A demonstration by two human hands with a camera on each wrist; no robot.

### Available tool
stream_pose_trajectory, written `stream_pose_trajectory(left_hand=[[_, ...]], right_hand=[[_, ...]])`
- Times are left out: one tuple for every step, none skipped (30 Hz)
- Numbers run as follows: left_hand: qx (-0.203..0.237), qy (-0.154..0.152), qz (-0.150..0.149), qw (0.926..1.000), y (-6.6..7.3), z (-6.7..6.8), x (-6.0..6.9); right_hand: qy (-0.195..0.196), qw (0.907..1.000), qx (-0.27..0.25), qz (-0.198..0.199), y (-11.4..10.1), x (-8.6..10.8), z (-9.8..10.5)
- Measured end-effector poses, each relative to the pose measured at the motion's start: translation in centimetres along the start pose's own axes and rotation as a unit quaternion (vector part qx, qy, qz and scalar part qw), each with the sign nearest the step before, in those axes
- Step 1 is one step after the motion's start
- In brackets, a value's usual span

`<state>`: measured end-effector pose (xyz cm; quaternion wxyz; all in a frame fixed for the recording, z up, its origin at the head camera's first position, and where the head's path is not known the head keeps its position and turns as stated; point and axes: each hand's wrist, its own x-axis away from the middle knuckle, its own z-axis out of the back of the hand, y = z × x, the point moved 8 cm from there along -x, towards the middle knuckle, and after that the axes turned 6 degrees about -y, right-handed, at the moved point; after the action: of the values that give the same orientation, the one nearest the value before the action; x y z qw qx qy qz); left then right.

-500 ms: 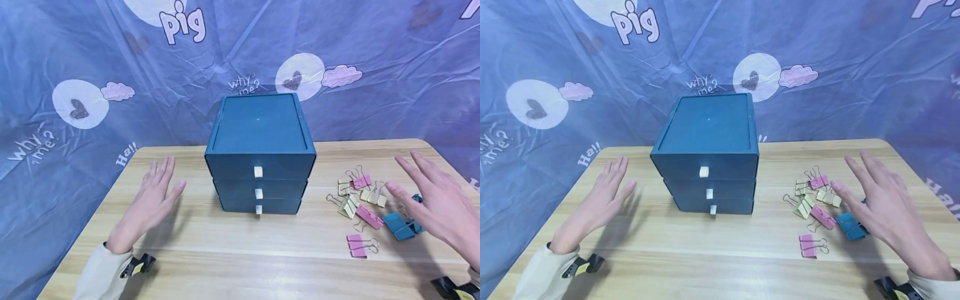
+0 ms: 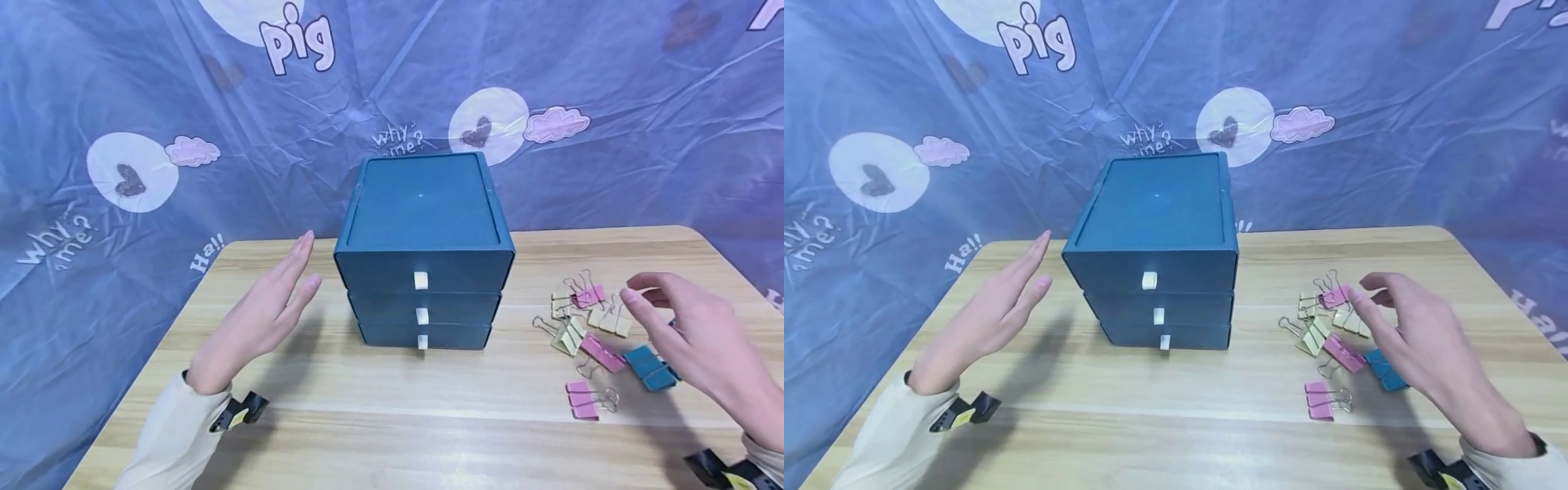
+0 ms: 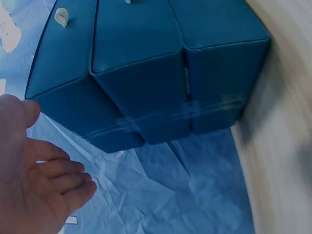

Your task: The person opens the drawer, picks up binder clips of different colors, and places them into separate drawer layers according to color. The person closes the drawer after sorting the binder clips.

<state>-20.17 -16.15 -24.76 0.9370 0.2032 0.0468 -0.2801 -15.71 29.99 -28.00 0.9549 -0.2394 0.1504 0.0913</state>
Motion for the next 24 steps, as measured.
stream_pose_trajectory(left_hand=[[0.000, 0.005, -0.006, 1.0000, 0.3, 0.2, -0.2], [-0.001, 0.011, -0.012, 0.9999, 0.6, 0.4, -0.4], [0.000, 0.016, -0.017, 0.9997, 0.8, 0.6, -0.6], [0.001, 0.020, -0.022, 0.9996, 1.0, 0.9, -0.8], [0.001, 0.024, -0.027, 0.9993, 1.3, 1.1, -1.0], [0.000, 0.028, -0.031, 0.9991, 1.5, 1.3, -1.3], [-0.001, 0.029, -0.034, 0.9990, 1.8, 1.5, -1.5], [-0.002, 0.031, -0.037, 0.9988, 2.0, 1.6, -1.7], [-0.001, 0.031, -0.038, 0.9988, 2.1, 1.7, -1.9], [0.000, 0.031, -0.041, 0.9987, 2.3, 1.7, -2.1], [0.003, 0.031, -0.043, 0.9986, 2.4, 1.7, -2.3], [0.005, 0.029, -0.044, 0.9986, 2.5, 1.6, -2.5], [0.008, 0.027, -0.045, 0.9986, 2.6, 1.6, -2.6], [0.011, 0.027, -0.047, 0.9985, 2.7, 1.5, -2.7], [0.014, 0.026, -0.048, 0.9984, 2.8, 1.4, -2.9], [0.018, 0.027, -0.052, 0.9981, 2.9, 1.4, -3.0], [0.021, 0.028, -0.055, 0.9979, 2.9, 1.4, -3.1], [0.023, 0.029, -0.057, 0.9976, 3.0, 1.4, -3.3], [0.028, 0.030, -0.061, 0.9973, 3.1, 1.5, -3.5], [0.031, 0.031, -0.063, 0.9971, 3.2, 1.5, -3.6], [0.035, 0.029, -0.065, 0.9969, 3.3, 1.5, -3.9], [0.040, 0.025, -0.066, 0.9967, 3.5, 1.4, -4.1], [0.043, 0.019, -0.064, 0.9968, 3.6, 1.2, -4.4], [0.047, 0.013, -0.063, 0.9969, 3.7, 1.1, -4.6]], right_hand=[[0.000, 1.0000, -0.007, 0.004, -0.3, 0.0, -0.1], [0.001, 0.9999, -0.011, 0.007, -0.6, 0.0, -0.3], [0.001, 0.9998, -0.015, 0.011, -0.8, -0.1, -0.5], [0.001, 0.9997, -0.019, 0.015, -1.2, -0.1, -0.6], [-0.002, 0.9996, -0.020, 0.020, -1.5, -0.1, -0.8], [-0.005, 0.9994, -0.023, 0.026, -1.8, -0.2, -0.9], [-0.007, 0.9992, -0.025, 0.030, -2.1, -0.2, -1.1], [-0.012, 0.9989, -0.029, 0.034, -2.4, -0.2, -1.3], [-0.013, 0.9987, -0.033, 0.037, -2.7, -0.3, -1.4], [-0.016, 0.9984, -0.039, 0.038, -2.9, -0.3, -1.5], [-0.017, 0.9980, -0.040, 0.047, -3.3, -0.3, -1.6], [-0.017, 0.9975, -0.045, 0.052, -3.8, -0.3, -1.8], [-0.017, 0.9968, -0.049, 0.061, -4.3, -0.3, -2.0], [-0.018, 0.9958, -0.053, 0.072, -4.8, -0.4, -2.1], [-0.017, 0.9948, -0.058, 0.082, -5.4, -0.4, -2.2], [-0.018, 0.9934, -0.065, 0.093, -6.0, -0.4, -2.4], [-0.022, 0.9918, -0.071, 0.104, -6.6, -0.4, -2.7], [-0.028, 0.9903, -0.082, 0.109, -7.2, -0.5, -2.9], [-0.034, 0.9885, -0.092, 0.115, -7.7, -0.5, -3.2], [-0.044, 0.9865, -0.105, 0.118, -8.3, -0.6, -3.5], [-0.052, 0.9837, -0.119, 0.124, -8.8, -0.6, -3.9], [-0.064, 0.9805, -0.135, 0.128, -9.3, -0.6, -4.2], [-0.077, 0.9766, -0.151, 0.132, -9.8, -0.7, -4.5], [-0.089, 0.9718, -0.169, 0.138, -10.4, -0.7, -4.8]])
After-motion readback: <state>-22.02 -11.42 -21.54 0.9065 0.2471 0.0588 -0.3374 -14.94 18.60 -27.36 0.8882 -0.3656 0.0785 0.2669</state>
